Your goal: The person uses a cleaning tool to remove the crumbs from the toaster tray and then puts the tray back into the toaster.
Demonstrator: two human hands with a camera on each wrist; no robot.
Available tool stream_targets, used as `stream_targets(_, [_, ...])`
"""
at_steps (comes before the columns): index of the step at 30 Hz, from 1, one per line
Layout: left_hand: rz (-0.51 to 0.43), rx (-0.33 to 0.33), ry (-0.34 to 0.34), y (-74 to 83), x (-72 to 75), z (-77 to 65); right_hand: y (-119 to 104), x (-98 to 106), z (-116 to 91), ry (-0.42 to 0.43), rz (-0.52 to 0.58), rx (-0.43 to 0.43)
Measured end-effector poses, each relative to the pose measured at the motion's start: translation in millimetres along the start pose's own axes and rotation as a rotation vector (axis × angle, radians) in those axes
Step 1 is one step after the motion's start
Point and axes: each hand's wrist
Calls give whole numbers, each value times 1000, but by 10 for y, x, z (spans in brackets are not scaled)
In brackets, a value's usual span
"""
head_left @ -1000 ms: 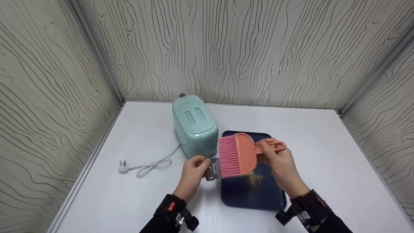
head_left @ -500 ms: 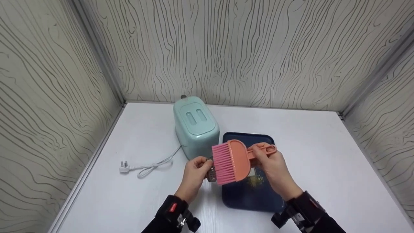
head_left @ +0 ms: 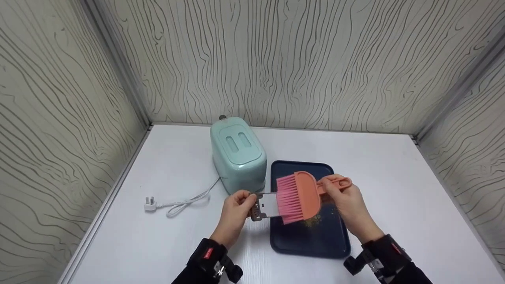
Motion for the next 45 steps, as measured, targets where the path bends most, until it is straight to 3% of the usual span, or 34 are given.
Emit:
stream_targets(15, [37,0,14,5,55,6,156,459,1,99,-121,-9])
stream_targets(29, [25,-18,29,-1,62,-1,187,499,-6,115,-115,11])
stream_targets(35, [28,-22,58,-5,58,-1,197,517,-19,180,-156,19])
stream_targets(38, [26,-24,71,5,52,-5,189,522,-24,241,-126,10])
stream_targets(45, [33,-38,92,-7,46,-4,138,488,-27,356,121,16])
Point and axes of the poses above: each hand's wrist, its own z-axis towards the middle knuckle, its own x-axis out of the back of the hand, y = z × x, and after that the axes turned 2 degrees about x, right-handed
